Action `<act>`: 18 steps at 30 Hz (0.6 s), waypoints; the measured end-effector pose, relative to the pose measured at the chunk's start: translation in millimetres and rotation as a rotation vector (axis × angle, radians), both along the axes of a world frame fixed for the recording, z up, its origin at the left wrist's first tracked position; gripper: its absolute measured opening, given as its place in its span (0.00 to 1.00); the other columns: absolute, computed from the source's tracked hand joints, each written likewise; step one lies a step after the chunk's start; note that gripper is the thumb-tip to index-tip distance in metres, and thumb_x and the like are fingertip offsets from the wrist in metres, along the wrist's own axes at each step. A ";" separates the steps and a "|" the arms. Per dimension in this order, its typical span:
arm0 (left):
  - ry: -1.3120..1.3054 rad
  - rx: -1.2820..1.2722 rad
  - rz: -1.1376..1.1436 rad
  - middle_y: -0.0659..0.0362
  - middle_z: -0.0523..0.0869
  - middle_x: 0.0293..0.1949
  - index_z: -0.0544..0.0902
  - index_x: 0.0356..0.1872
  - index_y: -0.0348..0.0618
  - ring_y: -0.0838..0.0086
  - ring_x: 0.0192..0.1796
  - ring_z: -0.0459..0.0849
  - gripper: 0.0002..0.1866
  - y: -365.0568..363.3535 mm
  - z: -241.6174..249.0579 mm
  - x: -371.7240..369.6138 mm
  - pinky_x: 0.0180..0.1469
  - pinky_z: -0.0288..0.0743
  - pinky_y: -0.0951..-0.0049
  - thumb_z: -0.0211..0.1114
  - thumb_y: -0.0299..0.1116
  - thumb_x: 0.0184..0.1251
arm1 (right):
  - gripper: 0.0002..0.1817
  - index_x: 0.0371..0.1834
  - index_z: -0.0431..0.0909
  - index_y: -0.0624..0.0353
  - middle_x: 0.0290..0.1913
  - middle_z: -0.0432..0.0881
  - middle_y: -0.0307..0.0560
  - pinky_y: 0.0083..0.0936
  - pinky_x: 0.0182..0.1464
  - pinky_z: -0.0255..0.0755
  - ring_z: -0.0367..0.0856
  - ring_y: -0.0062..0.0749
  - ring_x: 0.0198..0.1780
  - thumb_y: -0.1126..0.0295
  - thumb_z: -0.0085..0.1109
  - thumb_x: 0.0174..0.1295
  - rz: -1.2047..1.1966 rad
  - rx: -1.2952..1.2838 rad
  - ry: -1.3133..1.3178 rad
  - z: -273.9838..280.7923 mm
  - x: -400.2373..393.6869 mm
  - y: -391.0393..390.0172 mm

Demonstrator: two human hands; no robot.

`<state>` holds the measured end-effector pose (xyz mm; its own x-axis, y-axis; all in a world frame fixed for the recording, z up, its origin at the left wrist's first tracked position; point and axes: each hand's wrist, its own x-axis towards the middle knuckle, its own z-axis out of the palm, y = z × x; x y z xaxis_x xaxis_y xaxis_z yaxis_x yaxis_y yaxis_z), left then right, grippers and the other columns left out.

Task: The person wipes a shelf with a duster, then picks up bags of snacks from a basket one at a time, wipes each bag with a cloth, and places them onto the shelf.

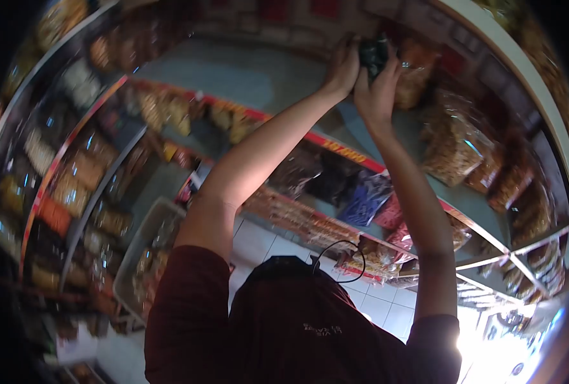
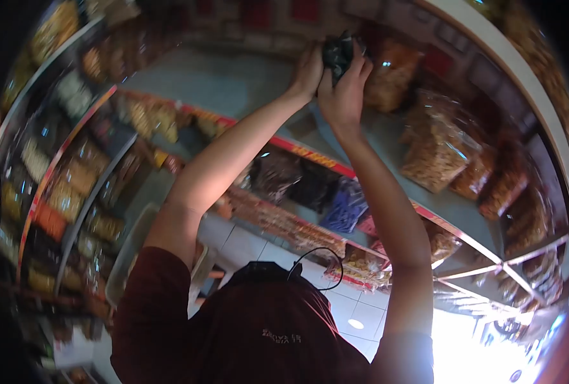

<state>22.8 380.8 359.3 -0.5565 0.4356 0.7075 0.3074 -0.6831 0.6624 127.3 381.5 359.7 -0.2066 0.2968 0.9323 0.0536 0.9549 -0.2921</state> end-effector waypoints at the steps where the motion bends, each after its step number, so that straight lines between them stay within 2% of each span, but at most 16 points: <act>1: -0.062 0.021 -0.065 0.43 0.83 0.43 0.80 0.46 0.34 0.60 0.49 0.82 0.21 -29.1 -0.2 -9.8 0.55 0.72 0.64 0.45 0.42 0.79 | 0.39 0.75 0.53 0.64 0.67 0.59 0.74 0.53 0.69 0.60 0.61 0.73 0.68 0.74 0.57 0.59 0.084 -0.022 -0.003 2.6 -8.5 -29.8; 4: -0.070 -0.039 -0.026 0.46 0.83 0.42 0.80 0.47 0.34 0.66 0.49 0.81 0.20 -128.8 -9.6 -44.4 0.55 0.71 0.68 0.47 0.42 0.79 | 0.38 0.74 0.54 0.66 0.64 0.60 0.71 0.50 0.70 0.59 0.62 0.67 0.66 0.75 0.55 0.58 0.252 -0.026 0.044 -14.9 -47.7 -105.9; 5: -0.139 -0.120 -0.037 0.50 0.84 0.42 0.81 0.48 0.34 0.69 0.49 0.80 0.20 -164.9 -13.4 -53.7 0.56 0.70 0.71 0.48 0.42 0.79 | 0.38 0.74 0.53 0.67 0.64 0.60 0.71 0.49 0.71 0.58 0.62 0.66 0.66 0.75 0.55 0.58 0.312 -0.043 0.075 -21.8 -64.2 -131.6; 7: -0.276 -0.064 0.048 0.52 0.84 0.42 0.81 0.47 0.34 0.71 0.48 0.80 0.20 -225.6 -25.5 -68.3 0.56 0.70 0.71 0.48 0.41 0.79 | 0.37 0.73 0.53 0.69 0.62 0.61 0.69 0.46 0.72 0.54 0.62 0.61 0.66 0.77 0.52 0.58 0.479 -0.083 0.115 -36.4 -97.1 -180.8; 8: -0.344 -0.032 0.095 0.53 0.85 0.42 0.81 0.47 0.34 0.71 0.47 0.80 0.19 -256.4 -31.8 -76.8 0.55 0.70 0.72 0.48 0.41 0.79 | 0.38 0.73 0.52 0.70 0.62 0.61 0.69 0.47 0.72 0.54 0.62 0.61 0.66 0.77 0.52 0.58 0.565 -0.180 0.078 -44.4 -110.0 -209.8; 9: -0.322 -0.097 0.230 0.55 0.85 0.44 0.81 0.49 0.34 0.73 0.47 0.79 0.19 -290.2 -41.2 -88.6 0.56 0.70 0.73 0.48 0.40 0.79 | 0.38 0.73 0.53 0.70 0.62 0.62 0.69 0.47 0.72 0.54 0.62 0.62 0.66 0.76 0.52 0.57 0.592 -0.164 0.058 -54.0 -125.7 -236.2; 10: -0.086 -0.169 0.536 0.55 0.85 0.45 0.81 0.50 0.34 0.73 0.48 0.80 0.19 -326.3 -50.6 -86.3 0.57 0.70 0.73 0.47 0.39 0.79 | 0.38 0.73 0.53 0.70 0.61 0.62 0.68 0.46 0.72 0.54 0.62 0.62 0.65 0.76 0.53 0.57 0.617 -0.149 0.038 -65.2 -139.6 -262.2; 11: -0.094 -0.184 0.583 0.56 0.85 0.45 0.81 0.50 0.34 0.73 0.48 0.80 0.19 -356.9 -61.9 -94.4 0.57 0.70 0.73 0.47 0.39 0.79 | 0.37 0.72 0.54 0.70 0.61 0.63 0.68 0.45 0.71 0.56 0.63 0.62 0.64 0.76 0.52 0.57 0.665 -0.205 -0.040 -76.4 -146.1 -289.5; 14: -0.497 -0.091 0.425 0.57 0.84 0.44 0.81 0.51 0.35 0.74 0.48 0.79 0.20 -433.1 -139.0 -142.1 0.56 0.71 0.74 0.47 0.40 0.79 | 0.34 0.71 0.58 0.66 0.60 0.65 0.67 0.43 0.68 0.62 0.68 0.62 0.61 0.74 0.55 0.59 0.806 -0.265 -0.178 -122.5 -169.6 -361.8; 16: -0.609 -0.299 0.518 0.56 0.84 0.47 0.80 0.53 0.35 0.73 0.49 0.80 0.21 -492.7 -151.1 -117.3 0.57 0.70 0.74 0.46 0.41 0.80 | 0.34 0.71 0.59 0.64 0.59 0.67 0.65 0.42 0.68 0.63 0.68 0.61 0.62 0.73 0.57 0.60 0.884 -0.347 -0.329 -160.9 -182.4 -400.8; 18: -0.662 -0.421 0.562 0.55 0.84 0.47 0.80 0.55 0.35 0.72 0.49 0.80 0.21 -542.4 -214.8 -132.6 0.58 0.71 0.70 0.46 0.41 0.80 | 0.35 0.71 0.59 0.64 0.62 0.69 0.66 0.41 0.70 0.62 0.69 0.58 0.66 0.70 0.61 0.62 0.943 -0.476 -0.473 -216.4 -198.6 -433.1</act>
<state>-109.8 -161.6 144.4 -0.9913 0.1298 0.0224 -0.0063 -0.2168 0.9762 -71.3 -51.6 143.4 -0.8314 0.1395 0.5378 -0.4214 0.4726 -0.7740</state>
